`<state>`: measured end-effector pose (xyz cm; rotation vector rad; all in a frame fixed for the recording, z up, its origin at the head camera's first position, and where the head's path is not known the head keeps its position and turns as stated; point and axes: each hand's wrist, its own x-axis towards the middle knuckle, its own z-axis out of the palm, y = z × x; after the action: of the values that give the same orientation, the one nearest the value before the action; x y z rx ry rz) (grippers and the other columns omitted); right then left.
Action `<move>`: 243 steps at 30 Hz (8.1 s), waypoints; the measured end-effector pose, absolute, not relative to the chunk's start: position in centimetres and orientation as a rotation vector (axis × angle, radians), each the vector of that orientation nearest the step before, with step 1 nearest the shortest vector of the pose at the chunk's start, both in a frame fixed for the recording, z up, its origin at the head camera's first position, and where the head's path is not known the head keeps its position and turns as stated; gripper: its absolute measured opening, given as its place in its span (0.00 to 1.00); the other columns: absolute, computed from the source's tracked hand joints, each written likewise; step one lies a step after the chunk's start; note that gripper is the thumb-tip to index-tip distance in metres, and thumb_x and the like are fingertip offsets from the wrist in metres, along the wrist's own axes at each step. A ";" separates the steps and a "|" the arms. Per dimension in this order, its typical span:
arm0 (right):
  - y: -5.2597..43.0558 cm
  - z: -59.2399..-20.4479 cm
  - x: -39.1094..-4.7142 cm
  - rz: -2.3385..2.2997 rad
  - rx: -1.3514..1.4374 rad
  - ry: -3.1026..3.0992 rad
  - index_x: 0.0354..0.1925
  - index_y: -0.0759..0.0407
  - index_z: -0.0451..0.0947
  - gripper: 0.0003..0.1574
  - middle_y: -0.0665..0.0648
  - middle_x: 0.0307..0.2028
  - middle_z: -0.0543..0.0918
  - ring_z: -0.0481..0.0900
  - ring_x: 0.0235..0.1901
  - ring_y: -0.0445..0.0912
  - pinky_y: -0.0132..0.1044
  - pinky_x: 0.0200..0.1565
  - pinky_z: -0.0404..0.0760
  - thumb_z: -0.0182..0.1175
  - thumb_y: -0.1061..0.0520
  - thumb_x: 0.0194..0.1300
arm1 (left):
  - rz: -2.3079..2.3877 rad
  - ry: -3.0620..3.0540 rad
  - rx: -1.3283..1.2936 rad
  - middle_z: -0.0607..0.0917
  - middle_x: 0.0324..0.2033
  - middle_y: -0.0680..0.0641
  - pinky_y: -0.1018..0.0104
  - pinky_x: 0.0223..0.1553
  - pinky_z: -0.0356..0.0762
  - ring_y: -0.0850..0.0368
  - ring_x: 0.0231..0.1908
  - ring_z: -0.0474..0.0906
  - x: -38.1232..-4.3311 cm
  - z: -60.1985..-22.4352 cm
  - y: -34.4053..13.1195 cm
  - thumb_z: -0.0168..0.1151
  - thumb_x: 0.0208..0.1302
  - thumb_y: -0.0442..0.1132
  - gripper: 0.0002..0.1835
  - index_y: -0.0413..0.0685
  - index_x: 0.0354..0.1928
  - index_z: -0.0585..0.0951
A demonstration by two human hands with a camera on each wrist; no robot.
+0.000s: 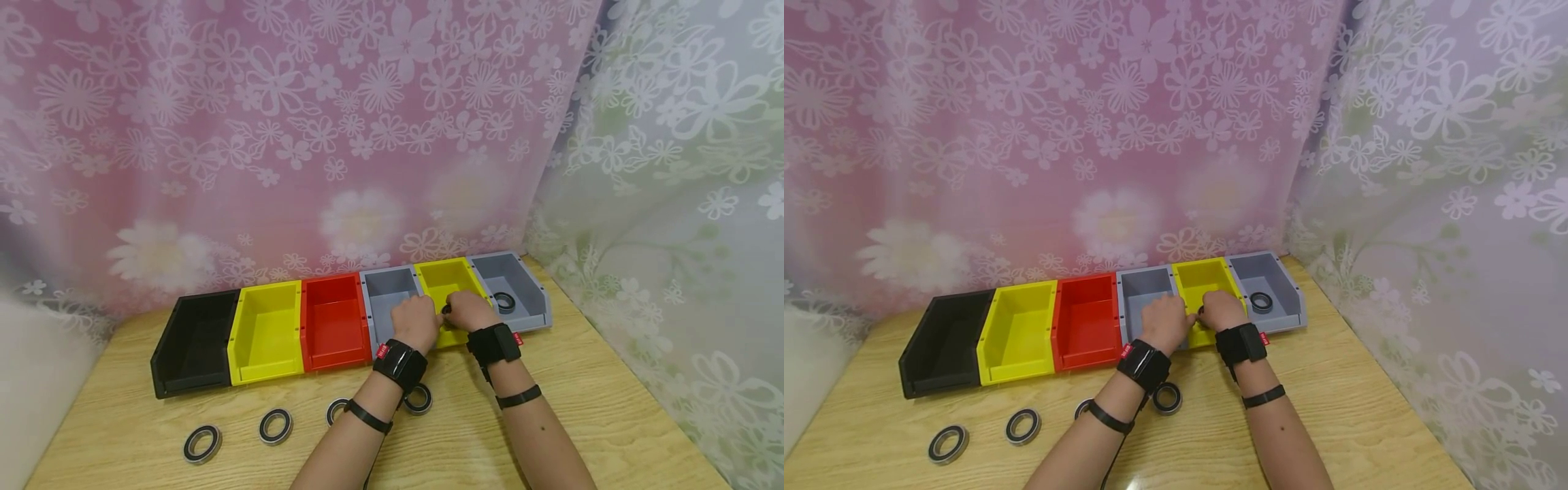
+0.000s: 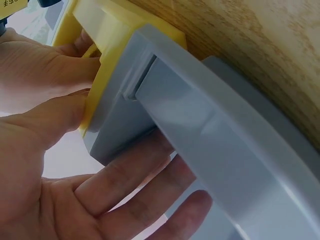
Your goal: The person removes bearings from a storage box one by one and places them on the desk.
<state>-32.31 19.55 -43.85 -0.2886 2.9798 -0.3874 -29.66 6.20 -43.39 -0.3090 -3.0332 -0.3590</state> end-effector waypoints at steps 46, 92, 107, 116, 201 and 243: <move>19.9 -44.7 -32.9 -0.455 -0.420 2.997 0.47 0.63 0.80 0.18 0.60 0.37 0.85 0.80 0.35 0.53 0.47 0.44 0.80 0.74 0.63 0.59 | -0.371 -3.039 -0.284 0.80 0.21 0.49 0.59 0.21 0.74 0.52 0.23 0.79 -29.1 -43.2 6.3 0.69 0.67 0.56 0.21 0.45 0.28 0.85; 19.8 -32.3 -21.7 -0.477 -0.531 3.295 0.60 0.60 0.76 0.27 0.60 0.46 0.85 0.81 0.43 0.54 0.47 0.39 0.82 0.69 0.51 0.68 | -0.341 -3.061 -0.328 0.82 0.23 0.50 0.59 0.24 0.79 0.53 0.25 0.82 -29.8 -43.6 6.2 0.68 0.67 0.60 0.23 0.48 0.29 0.86; 21.6 -40.3 -20.0 -0.288 -0.622 3.067 0.39 0.59 0.75 0.20 0.50 0.24 0.75 0.71 0.24 0.42 0.38 0.29 0.73 0.77 0.56 0.57 | -0.400 -3.020 -0.342 0.81 0.23 0.48 0.58 0.24 0.78 0.51 0.26 0.82 -29.7 -43.8 6.1 0.69 0.67 0.58 0.22 0.45 0.30 0.85; 21.7 -42.7 -20.5 -0.323 -0.700 2.991 0.35 0.58 0.75 0.22 0.52 0.28 0.79 0.72 0.26 0.43 0.40 0.33 0.75 0.80 0.61 0.51 | -0.430 -3.037 -0.327 0.81 0.25 0.48 0.57 0.26 0.79 0.50 0.28 0.82 -29.4 -43.6 5.9 0.69 0.68 0.57 0.21 0.43 0.36 0.87; 20.5 -42.2 -22.2 -0.328 -0.702 3.010 0.49 0.65 0.80 0.20 0.58 0.36 0.81 0.76 0.31 0.46 0.41 0.34 0.78 0.72 0.55 0.64 | -0.468 -3.039 -0.287 0.81 0.24 0.49 0.58 0.23 0.77 0.50 0.26 0.83 -29.2 -44.0 5.8 0.70 0.66 0.57 0.21 0.45 0.33 0.86; 22.4 -35.7 -25.2 -0.600 -0.535 3.204 0.74 0.59 0.67 0.35 0.66 0.64 0.77 0.83 0.41 0.53 0.39 0.30 0.79 0.61 0.51 0.76 | -0.461 -3.033 -0.250 0.83 0.25 0.49 0.58 0.23 0.77 0.51 0.26 0.82 -29.1 -44.5 5.4 0.71 0.65 0.58 0.21 0.46 0.37 0.88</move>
<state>-25.17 22.40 -35.72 -0.5350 3.2042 -0.5997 -29.07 5.41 -44.54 -0.2499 -3.0327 -0.4612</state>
